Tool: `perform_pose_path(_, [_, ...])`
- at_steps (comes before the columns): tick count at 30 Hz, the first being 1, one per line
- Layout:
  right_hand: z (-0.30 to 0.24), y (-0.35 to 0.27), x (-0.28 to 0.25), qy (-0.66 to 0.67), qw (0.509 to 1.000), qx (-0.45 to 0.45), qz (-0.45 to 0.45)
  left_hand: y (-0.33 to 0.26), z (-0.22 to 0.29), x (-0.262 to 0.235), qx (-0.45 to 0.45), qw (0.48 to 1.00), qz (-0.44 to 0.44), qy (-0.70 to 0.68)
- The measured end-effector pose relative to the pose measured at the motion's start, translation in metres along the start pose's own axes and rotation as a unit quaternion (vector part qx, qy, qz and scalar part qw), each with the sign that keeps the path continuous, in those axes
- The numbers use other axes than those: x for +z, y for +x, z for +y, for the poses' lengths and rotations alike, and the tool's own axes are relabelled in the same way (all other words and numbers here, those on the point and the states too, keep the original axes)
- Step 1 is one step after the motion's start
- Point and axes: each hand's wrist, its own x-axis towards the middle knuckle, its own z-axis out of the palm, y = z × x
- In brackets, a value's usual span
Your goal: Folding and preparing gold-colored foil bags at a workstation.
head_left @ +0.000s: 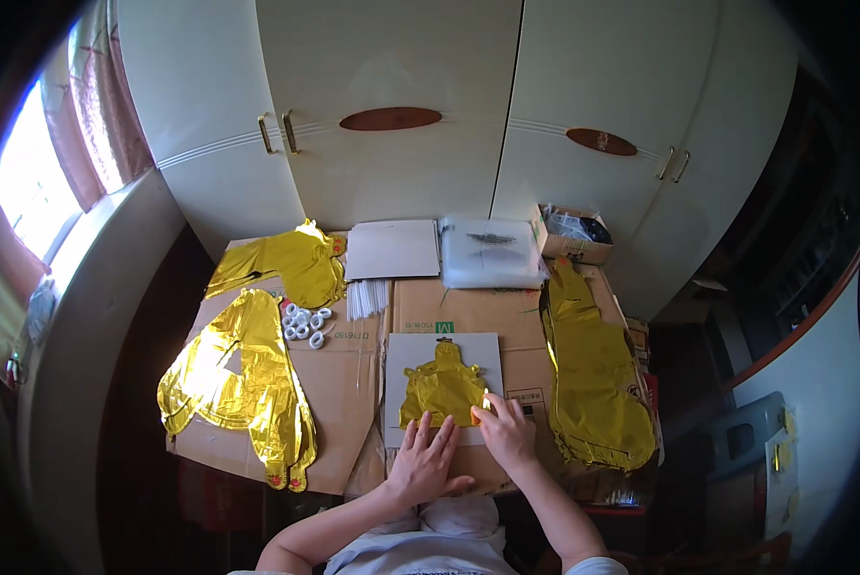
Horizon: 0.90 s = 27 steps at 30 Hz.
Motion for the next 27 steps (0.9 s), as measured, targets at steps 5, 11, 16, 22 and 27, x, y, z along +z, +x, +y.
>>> perform_pose_path(5, [0.001, -0.001, 0.003, 0.008, 1.0, 0.001, 0.0, 0.002, -0.005, -0.003, 0.002, 1.0, -0.016, 0.003])
perform_pose_path(11, [0.0, 0.0, -0.003, 0.019, 0.999, 0.027, -0.017, 0.002, -0.006, -0.003, 0.003, 1.0, -0.03, 0.001])
perform_pose_path(16, [0.012, -0.002, 0.0, 0.048, 0.998, 0.043, -0.022, 0.002, -0.005, -0.004, -0.002, 0.999, -0.04, 0.015])
perform_pose_path(22, [-0.005, -0.005, -0.013, 0.067, 0.993, -0.099, -0.023, 0.005, -0.004, -0.005, -0.004, 0.999, -0.039, 0.012])
perform_pose_path(27, [-0.011, -0.023, 0.004, 0.059, 0.985, -0.106, -0.123, 0.003, -0.005, -0.005, -0.008, 0.999, -0.039, 0.005])
